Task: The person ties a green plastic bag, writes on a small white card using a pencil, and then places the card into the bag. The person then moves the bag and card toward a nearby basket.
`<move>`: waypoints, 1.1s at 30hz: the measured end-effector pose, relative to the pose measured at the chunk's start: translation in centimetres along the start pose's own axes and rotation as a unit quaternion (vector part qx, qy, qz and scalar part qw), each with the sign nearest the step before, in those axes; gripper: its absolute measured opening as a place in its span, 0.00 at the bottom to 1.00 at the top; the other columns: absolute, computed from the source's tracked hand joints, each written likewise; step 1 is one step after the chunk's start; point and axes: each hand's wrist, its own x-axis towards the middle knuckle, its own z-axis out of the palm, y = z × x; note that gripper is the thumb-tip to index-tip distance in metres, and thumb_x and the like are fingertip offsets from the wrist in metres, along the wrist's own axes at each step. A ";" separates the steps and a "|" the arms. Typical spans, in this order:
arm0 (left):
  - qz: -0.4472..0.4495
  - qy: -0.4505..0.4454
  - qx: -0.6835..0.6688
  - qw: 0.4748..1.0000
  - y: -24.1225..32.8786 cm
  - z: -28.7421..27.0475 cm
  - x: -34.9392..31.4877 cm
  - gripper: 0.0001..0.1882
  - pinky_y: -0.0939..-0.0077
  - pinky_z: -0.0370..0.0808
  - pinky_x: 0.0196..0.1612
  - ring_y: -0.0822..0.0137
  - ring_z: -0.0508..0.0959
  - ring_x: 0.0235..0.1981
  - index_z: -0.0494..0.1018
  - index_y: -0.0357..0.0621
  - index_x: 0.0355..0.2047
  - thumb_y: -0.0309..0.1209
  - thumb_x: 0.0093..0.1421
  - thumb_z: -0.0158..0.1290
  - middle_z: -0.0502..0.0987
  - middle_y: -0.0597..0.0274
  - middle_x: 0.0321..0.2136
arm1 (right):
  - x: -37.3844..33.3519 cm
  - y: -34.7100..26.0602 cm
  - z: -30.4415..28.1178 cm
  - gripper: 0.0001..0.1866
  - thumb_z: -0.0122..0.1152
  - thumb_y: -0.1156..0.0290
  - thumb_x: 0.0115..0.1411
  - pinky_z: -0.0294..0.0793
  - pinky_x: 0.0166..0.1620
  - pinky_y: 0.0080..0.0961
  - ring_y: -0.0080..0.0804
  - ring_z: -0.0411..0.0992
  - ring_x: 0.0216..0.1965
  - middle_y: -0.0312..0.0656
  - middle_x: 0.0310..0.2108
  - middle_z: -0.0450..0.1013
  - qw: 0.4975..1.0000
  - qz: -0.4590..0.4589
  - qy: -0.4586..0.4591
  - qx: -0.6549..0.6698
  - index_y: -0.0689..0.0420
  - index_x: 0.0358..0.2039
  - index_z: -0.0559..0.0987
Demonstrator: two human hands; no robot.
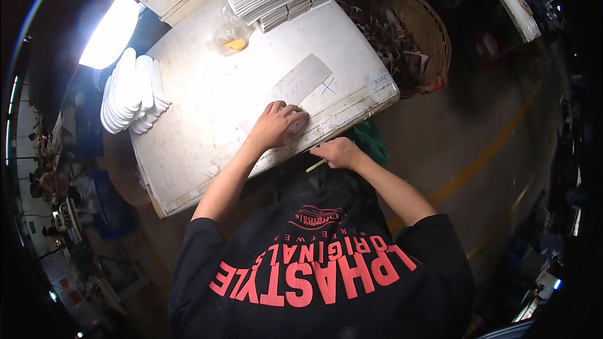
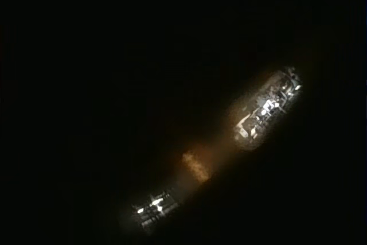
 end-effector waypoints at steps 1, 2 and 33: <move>-0.008 0.004 0.003 1.000 0.0 -0.1 0.0 0.33 0.59 0.70 0.64 0.52 0.71 0.60 0.72 0.57 0.63 0.35 0.55 0.64 0.75 0.63 0.57 | -1.2 0.1 -0.3 0.19 0.64 0.70 0.53 0.80 0.36 0.38 0.39 0.81 0.32 0.39 0.31 0.77 0.996 0.065 -0.021 0.048 0.49 0.47 0.81; -0.020 0.002 0.001 1.000 0.1 -0.2 -0.2 0.33 0.59 0.70 0.63 0.53 0.71 0.60 0.72 0.56 0.62 0.36 0.55 0.64 0.75 0.63 0.55 | -2.4 0.2 -0.5 0.18 0.63 0.71 0.54 0.81 0.37 0.40 0.42 0.81 0.34 0.41 0.33 0.78 0.989 0.132 -0.045 0.048 0.51 0.47 0.81; -0.449 0.068 -0.734 0.505 13.6 -3.0 -6.8 0.27 0.72 0.76 0.43 0.68 0.80 0.38 0.73 0.40 0.60 0.49 0.75 0.43 0.81 0.57 0.43 | -6.2 6.8 5.1 0.26 0.53 0.51 0.68 0.73 0.61 0.44 0.51 0.74 0.59 0.52 0.58 0.76 0.840 0.401 -0.338 0.142 0.56 0.56 0.80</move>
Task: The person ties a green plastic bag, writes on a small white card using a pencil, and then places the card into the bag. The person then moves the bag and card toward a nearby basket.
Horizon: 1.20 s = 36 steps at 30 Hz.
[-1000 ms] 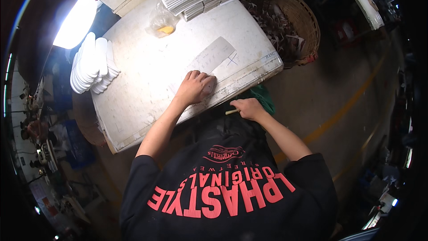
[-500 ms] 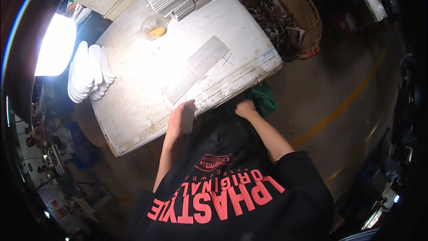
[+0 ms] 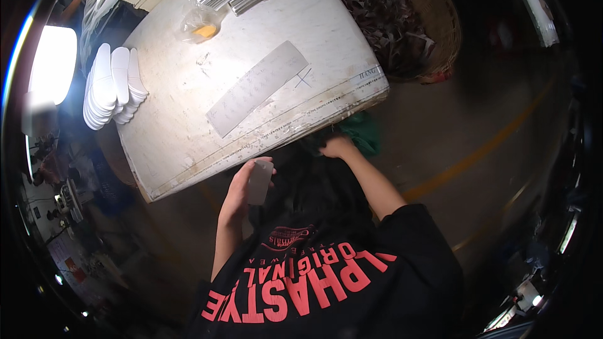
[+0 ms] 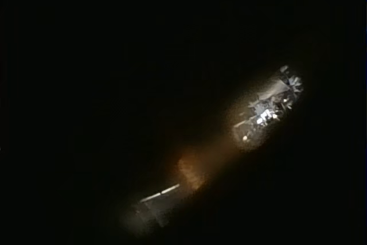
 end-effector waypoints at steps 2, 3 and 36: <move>0.025 0.028 -0.031 0.999 0.1 1.5 0.1 0.27 0.72 0.76 0.42 0.68 0.80 0.37 0.73 0.40 0.61 0.49 0.75 0.42 0.81 0.57 0.43 | -3.6 1.1 -2.1 0.21 0.58 0.53 0.67 0.77 0.53 0.44 0.49 0.79 0.49 0.52 0.48 0.80 0.999 -0.029 -0.020 0.028 0.57 0.47 0.84; 0.044 0.038 -0.048 0.997 -0.1 2.3 0.1 0.27 0.72 0.76 0.42 0.68 0.79 0.37 0.73 0.40 0.61 0.49 0.75 0.42 0.81 0.57 0.43 | -5.5 1.7 -3.1 0.19 0.61 0.54 0.66 0.78 0.48 0.42 0.46 0.80 0.43 0.51 0.42 0.81 0.995 -0.065 0.010 0.078 0.58 0.42 0.84; 0.205 -0.077 -0.180 0.959 -4.3 19.7 0.5 0.30 0.60 0.82 0.50 0.57 0.82 0.46 0.65 0.41 0.65 0.52 0.77 0.39 0.77 0.47 0.52 | -26.4 0.4 -19.3 0.10 0.70 0.74 0.64 0.65 0.29 0.15 0.11 0.67 0.27 0.26 0.26 0.75 0.899 -0.187 0.108 0.381 0.60 0.46 0.85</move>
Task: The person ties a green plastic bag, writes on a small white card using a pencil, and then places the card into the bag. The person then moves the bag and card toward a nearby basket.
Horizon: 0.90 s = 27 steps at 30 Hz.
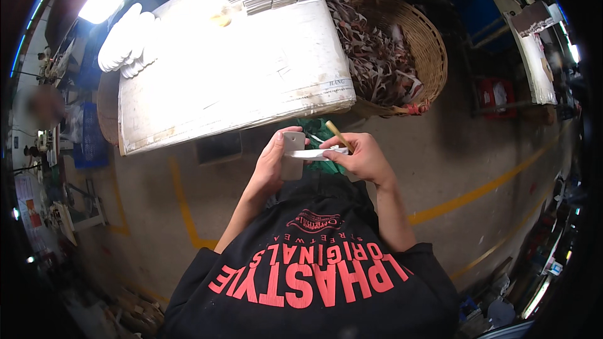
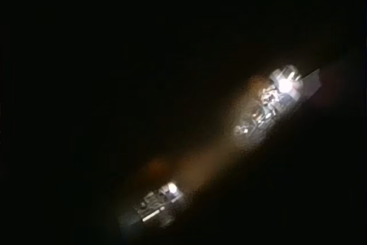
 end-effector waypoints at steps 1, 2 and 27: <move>0.001 0.003 -0.009 1.000 0.1 0.4 -0.1 0.29 0.61 0.83 0.49 0.58 0.82 0.46 0.65 0.42 0.65 0.51 0.77 0.40 0.77 0.48 0.51 | 0.0 0.0 0.0 0.10 0.70 0.73 0.64 0.65 0.29 0.16 0.11 0.68 0.27 0.27 0.26 0.75 0.999 0.004 0.018 -0.049 0.60 0.45 0.86; 0.000 0.009 -0.017 1.000 0.1 0.7 -0.2 0.28 0.61 0.83 0.48 0.59 0.82 0.45 0.65 0.42 0.65 0.51 0.77 0.40 0.77 0.48 0.51 | -0.1 0.0 0.1 0.09 0.70 0.73 0.64 0.66 0.29 0.17 0.12 0.68 0.27 0.28 0.26 0.76 0.994 0.018 0.037 -0.098 0.60 0.44 0.86; 0.153 0.069 0.095 0.981 1.9 3.6 -0.7 0.13 0.78 0.78 0.40 0.73 0.79 0.38 0.72 0.44 0.52 0.20 0.69 0.57 0.79 0.63 0.41 | -1.3 -2.5 3.9 0.18 0.70 0.74 0.61 0.71 0.30 0.26 0.22 0.72 0.27 0.44 0.34 0.79 0.965 -0.227 0.122 -0.050 0.60 0.52 0.82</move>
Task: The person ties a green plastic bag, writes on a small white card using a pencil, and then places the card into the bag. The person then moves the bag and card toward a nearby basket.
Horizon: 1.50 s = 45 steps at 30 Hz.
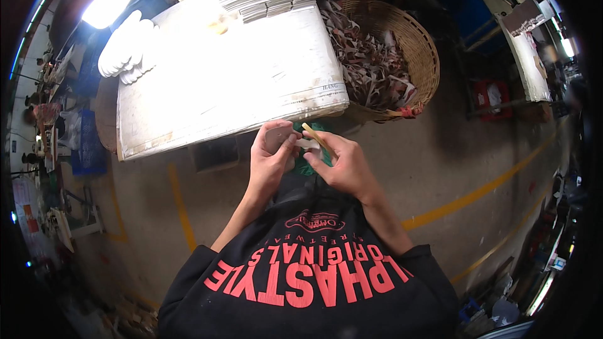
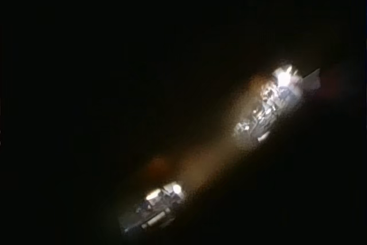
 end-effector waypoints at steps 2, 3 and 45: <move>0.005 0.004 -0.011 1.000 0.0 0.4 0.0 0.13 0.79 0.79 0.41 0.74 0.80 0.40 0.72 0.42 0.52 0.20 0.68 0.57 0.80 0.63 0.42 | -0.1 0.0 0.7 0.20 0.72 0.74 0.60 0.72 0.30 0.26 0.24 0.72 0.28 0.43 0.35 0.78 0.999 -0.023 0.006 -0.036 0.59 0.54 0.82; 0.007 0.006 -0.016 1.000 0.1 0.6 0.0 0.13 0.79 0.79 0.41 0.74 0.80 0.41 0.72 0.42 0.51 0.20 0.68 0.58 0.80 0.63 0.42 | -0.2 0.1 1.0 0.21 0.72 0.74 0.60 0.72 0.31 0.26 0.25 0.73 0.29 0.43 0.36 0.78 0.998 -0.034 0.008 -0.054 0.58 0.54 0.82; -0.169 -0.137 -0.102 0.971 -3.4 3.0 0.5 0.12 0.73 0.76 0.46 0.71 0.79 0.43 0.73 0.43 0.49 0.35 0.76 0.43 0.78 0.64 0.41 | -3.7 4.5 0.3 0.04 0.65 0.71 0.63 0.78 0.30 0.38 0.45 0.79 0.29 0.36 0.34 0.76 0.949 -0.074 0.215 -0.220 0.52 0.38 0.79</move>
